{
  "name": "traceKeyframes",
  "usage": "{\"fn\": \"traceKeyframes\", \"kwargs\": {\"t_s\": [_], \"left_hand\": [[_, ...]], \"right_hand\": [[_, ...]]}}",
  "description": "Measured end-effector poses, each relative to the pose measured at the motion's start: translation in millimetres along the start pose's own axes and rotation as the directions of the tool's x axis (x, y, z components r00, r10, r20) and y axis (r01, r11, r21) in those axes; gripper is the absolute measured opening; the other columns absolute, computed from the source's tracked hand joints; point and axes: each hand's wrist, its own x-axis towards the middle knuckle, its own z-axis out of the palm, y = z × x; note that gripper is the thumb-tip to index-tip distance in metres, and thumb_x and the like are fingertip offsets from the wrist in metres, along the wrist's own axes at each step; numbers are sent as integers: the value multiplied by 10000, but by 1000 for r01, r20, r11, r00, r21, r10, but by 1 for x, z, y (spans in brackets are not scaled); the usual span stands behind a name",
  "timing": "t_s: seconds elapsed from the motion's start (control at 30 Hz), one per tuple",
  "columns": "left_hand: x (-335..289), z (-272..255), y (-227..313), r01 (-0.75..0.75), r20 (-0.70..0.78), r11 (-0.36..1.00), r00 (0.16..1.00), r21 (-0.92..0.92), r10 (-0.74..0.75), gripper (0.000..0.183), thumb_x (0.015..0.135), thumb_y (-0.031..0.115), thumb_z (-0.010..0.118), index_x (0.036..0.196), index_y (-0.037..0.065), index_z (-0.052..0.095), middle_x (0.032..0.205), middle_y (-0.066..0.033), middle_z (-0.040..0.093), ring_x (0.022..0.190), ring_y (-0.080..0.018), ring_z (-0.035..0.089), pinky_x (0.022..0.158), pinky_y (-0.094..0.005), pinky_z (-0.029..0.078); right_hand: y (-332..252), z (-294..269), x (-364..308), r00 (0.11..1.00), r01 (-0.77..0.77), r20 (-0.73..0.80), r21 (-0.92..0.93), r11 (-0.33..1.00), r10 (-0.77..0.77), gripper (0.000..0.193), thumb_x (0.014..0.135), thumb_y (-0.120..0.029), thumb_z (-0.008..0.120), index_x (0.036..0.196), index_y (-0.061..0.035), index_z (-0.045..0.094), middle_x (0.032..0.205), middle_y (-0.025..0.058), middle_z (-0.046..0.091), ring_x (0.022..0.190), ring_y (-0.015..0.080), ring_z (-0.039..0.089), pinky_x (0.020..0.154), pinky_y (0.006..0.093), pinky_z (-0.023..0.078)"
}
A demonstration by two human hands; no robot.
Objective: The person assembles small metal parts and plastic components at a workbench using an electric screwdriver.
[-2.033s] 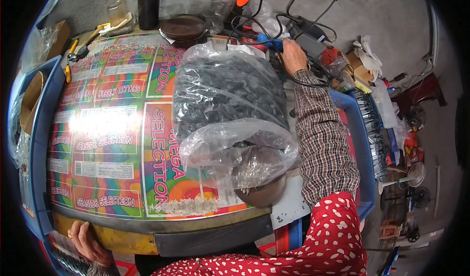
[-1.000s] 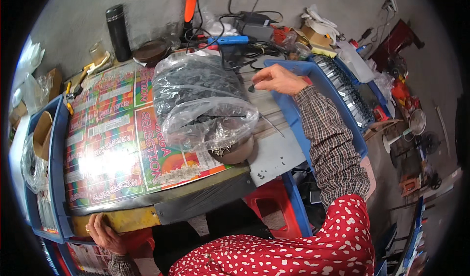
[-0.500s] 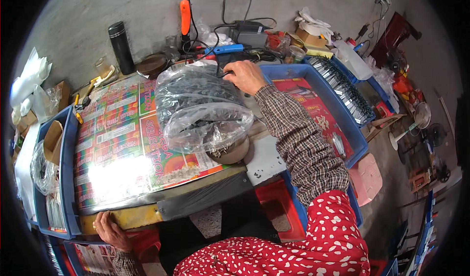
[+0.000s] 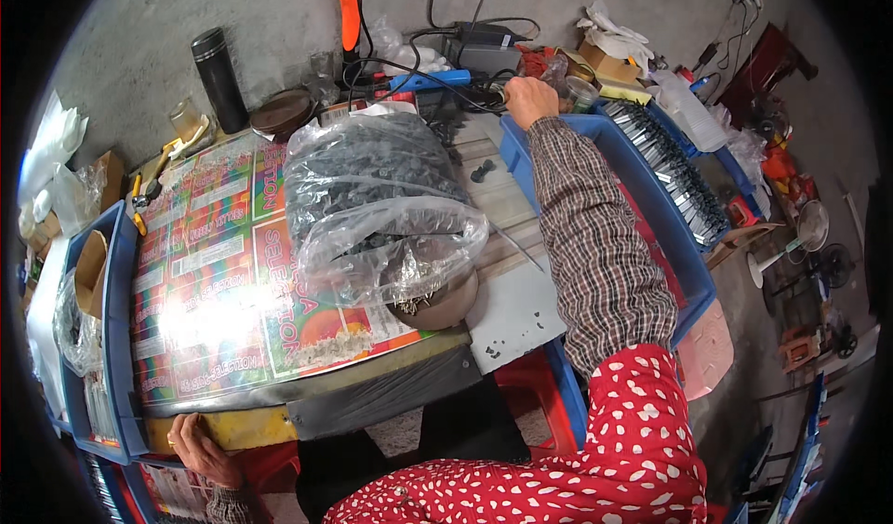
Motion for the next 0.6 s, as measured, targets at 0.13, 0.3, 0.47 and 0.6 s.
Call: {"fn": "traceKeyframes", "kwargs": {"t_s": [0.13,0.3,0.47,0.6], "left_hand": [[3,-2,2,-65,21,998,998,20,65,333,877,208,337,987,-27,546,991,-193,513,921,-332,490,822,-408,371],[4,-3,7,-21,38,1000,999,3,21,325,878,200,345,994,-30,543,1006,-196,512,939,-337,489,838,-414,370],[-1,2,-3,-17,14,1000,1000,3,17,322,883,202,363,1006,-31,550,1034,-192,517,969,-337,494,857,-417,379],[-5,6,-14,-70,-18,997,997,13,70,314,891,194,379,1015,-36,554,1045,-189,521,975,-327,509,852,-397,408]], "right_hand": [[1,5,1,983,-143,121,62,988,135,130,716,-147,628,827,-97,674,818,155,636,796,316,608,698,401,484],[14,-1,0,946,-33,298,477,878,-127,277,719,-209,663,978,-113,668,873,130,651,756,256,624,654,371,493],[14,-64,-15,817,-259,539,662,703,-206,368,763,-262,660,1108,-142,620,811,27,604,675,104,536,460,229,431],[34,-96,-40,895,-273,430,737,618,-117,332,796,-189,626,1120,-116,602,753,9,575,637,70,521,465,218,427]]}}
